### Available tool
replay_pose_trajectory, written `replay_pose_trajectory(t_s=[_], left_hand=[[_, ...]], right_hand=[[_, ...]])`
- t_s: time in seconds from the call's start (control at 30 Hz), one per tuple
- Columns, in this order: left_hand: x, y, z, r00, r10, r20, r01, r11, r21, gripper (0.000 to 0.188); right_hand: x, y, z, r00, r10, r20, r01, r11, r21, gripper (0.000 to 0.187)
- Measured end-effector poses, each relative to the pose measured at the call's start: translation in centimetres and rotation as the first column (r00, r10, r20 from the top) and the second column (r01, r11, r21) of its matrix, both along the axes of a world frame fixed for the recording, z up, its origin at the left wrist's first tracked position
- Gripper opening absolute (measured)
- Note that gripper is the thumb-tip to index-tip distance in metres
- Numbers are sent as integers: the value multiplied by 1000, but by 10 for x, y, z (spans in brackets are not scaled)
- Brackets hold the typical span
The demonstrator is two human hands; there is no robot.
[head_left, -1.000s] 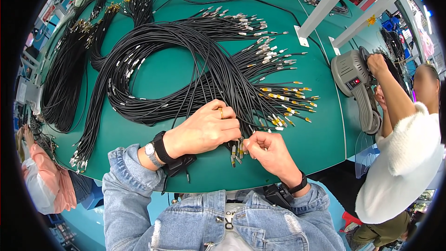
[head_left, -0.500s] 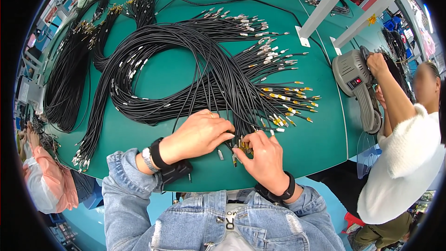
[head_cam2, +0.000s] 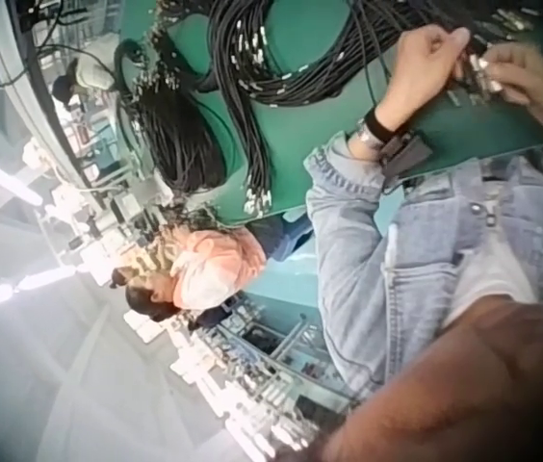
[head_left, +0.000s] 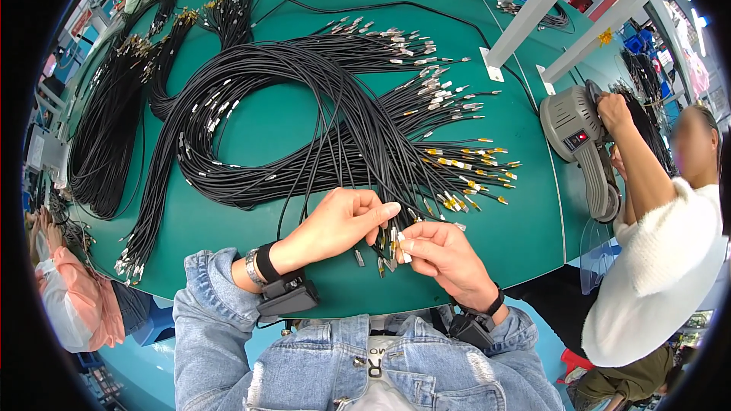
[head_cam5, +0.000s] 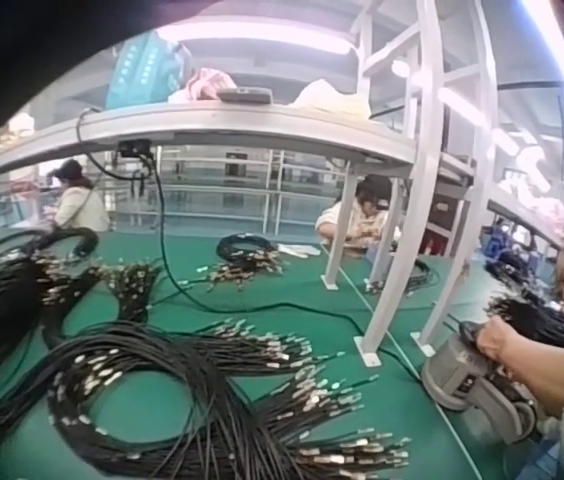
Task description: The person gathers a bundle of cables, moves them across the table, and then slides a small sleeve onto the end of each cable one at a time.
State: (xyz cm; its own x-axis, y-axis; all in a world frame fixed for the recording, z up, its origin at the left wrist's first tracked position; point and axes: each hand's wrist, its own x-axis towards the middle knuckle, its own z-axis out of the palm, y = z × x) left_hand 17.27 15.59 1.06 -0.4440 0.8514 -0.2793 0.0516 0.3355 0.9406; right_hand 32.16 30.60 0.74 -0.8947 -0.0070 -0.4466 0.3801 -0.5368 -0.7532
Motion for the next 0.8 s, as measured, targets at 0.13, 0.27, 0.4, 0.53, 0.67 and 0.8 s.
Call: replay_pose_trajectory(t_s=[0.13,0.27,0.4,0.53,0.67,0.8], left_hand=[[0,0,-4,958,38,285,-34,999,-20,31],[1,1,-11,960,70,269,-74,997,5,29],[-1,1,-14,959,46,281,-47,999,-3,27],[-5,-1,-22,981,17,195,-16,1000,-7,29],[-5,0,-19,999,-2,54,3,1000,-15,30],[-4,1,-10,974,22,227,-25,1000,11,31]], right_hand=[[-3,-5,-4,1000,27,-2,-27,995,-93,14],[-6,-8,-7,998,67,-2,-67,992,-102,18],[-9,-10,-7,998,68,13,-66,993,-101,21],[-11,-14,-14,998,52,33,-52,999,1,23],[-12,-15,-11,998,50,31,-50,998,27,24],[-12,-18,-12,999,38,-3,-38,999,25,23]])
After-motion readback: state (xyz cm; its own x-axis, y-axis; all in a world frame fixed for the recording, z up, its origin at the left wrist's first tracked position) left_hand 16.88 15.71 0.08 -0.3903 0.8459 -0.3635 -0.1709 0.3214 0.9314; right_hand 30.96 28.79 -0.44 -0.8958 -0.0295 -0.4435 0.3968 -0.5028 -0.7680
